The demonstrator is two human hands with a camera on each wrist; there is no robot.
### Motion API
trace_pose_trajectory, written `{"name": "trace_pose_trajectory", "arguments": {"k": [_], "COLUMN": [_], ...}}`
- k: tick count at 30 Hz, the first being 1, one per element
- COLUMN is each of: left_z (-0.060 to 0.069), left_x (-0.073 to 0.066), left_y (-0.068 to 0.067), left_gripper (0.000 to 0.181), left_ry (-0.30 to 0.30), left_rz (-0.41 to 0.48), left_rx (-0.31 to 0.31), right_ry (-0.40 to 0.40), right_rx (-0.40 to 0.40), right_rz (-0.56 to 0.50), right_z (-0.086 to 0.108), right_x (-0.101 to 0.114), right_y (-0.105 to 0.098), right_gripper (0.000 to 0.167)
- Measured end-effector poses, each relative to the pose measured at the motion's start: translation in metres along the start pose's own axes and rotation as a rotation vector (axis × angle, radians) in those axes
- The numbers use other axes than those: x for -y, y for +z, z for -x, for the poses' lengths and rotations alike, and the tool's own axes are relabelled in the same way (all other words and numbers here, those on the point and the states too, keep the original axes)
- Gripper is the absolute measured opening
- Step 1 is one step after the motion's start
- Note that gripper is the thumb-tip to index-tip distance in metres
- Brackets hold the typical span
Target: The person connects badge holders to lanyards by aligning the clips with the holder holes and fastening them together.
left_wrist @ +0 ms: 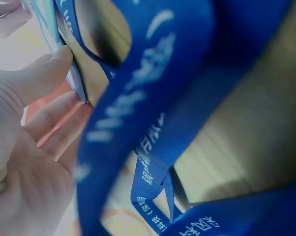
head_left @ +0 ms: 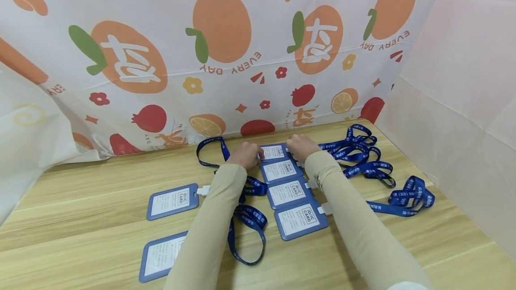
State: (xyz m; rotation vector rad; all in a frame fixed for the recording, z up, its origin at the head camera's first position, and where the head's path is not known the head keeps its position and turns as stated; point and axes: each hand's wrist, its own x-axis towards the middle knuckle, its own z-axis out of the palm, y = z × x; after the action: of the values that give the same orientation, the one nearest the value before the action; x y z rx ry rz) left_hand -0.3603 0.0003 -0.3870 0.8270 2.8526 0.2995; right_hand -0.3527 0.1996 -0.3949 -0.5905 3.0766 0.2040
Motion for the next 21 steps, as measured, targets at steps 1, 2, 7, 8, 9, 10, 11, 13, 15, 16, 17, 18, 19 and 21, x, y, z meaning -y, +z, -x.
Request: {"name": "trace_pose_trajectory", "arguments": {"k": [1,2,7,8,9,10,11,13,15,16,17,18,19,21], "left_z": [-0.0001,-0.0002,-0.0015,-0.0018,-0.0021,-0.0024,-0.0029,-0.0033,-0.0035,-0.0034,-0.0032,-0.0031,-0.0026,-0.0022], "left_x": [0.0,0.0,-0.0008,-0.0011,-0.0014,-0.0017,-0.0019,-0.0024,-0.0026,-0.0027,-0.0025,-0.0022,-0.0021,-0.0016], "left_y": [0.0003,0.0006,0.0026,0.0031,0.0036,0.0041,0.0047,0.0055,0.0059,0.0059,0.0059,0.006,0.006,0.0061], "left_gripper": [0.021,0.021,0.021,0.021,0.021,0.02,0.02,0.02,0.02,0.02,0.02,0.02,0.021,0.021], "left_ry": [-0.003,-0.006,-0.014,-0.017,-0.019,-0.021,-0.025,-0.035,-0.042,-0.045,-0.047,-0.045,-0.044,-0.041], "left_rz": [-0.003,-0.006,-0.015,-0.015,-0.018,-0.019,-0.018,-0.012,-0.007,-0.005,-0.003,-0.004,-0.002,0.0], "left_rx": [0.0,-0.001,-0.01,-0.012,-0.013,-0.016,-0.017,-0.02,-0.024,-0.025,-0.027,-0.03,-0.031,-0.035], "right_ry": [0.006,0.012,0.035,0.04,0.046,0.054,0.059,0.068,0.075,0.078,0.081,0.083,0.084,0.09], "right_rx": [-0.002,-0.003,-0.014,-0.013,-0.01,-0.006,-0.002,0.007,0.016,0.019,0.022,0.027,0.032,0.04], "right_rz": [-0.007,-0.018,-0.06,-0.068,-0.075,-0.083,-0.088,-0.098,-0.102,-0.103,-0.102,-0.102,-0.099,-0.099], "right_z": [-0.0002,0.0,0.0002,0.0001,0.0,-0.0002,-0.0003,-0.0006,-0.0009,-0.0011,-0.0012,-0.0012,-0.0009,-0.0004], "right_x": [0.0005,0.0009,0.0016,0.0013,0.001,0.0005,0.0002,-0.0001,0.0002,0.0005,0.0008,0.0009,0.0014,0.0024], "right_y": [0.0004,0.0004,0.0016,0.002,0.0027,0.0035,0.0041,0.0046,0.0046,0.0042,0.0038,0.0033,0.0026,0.0013], "right_gripper": [0.027,0.027,0.027,0.027,0.027,0.027,0.027,0.028,0.028,0.028,0.028,0.028,0.028,0.028]}}
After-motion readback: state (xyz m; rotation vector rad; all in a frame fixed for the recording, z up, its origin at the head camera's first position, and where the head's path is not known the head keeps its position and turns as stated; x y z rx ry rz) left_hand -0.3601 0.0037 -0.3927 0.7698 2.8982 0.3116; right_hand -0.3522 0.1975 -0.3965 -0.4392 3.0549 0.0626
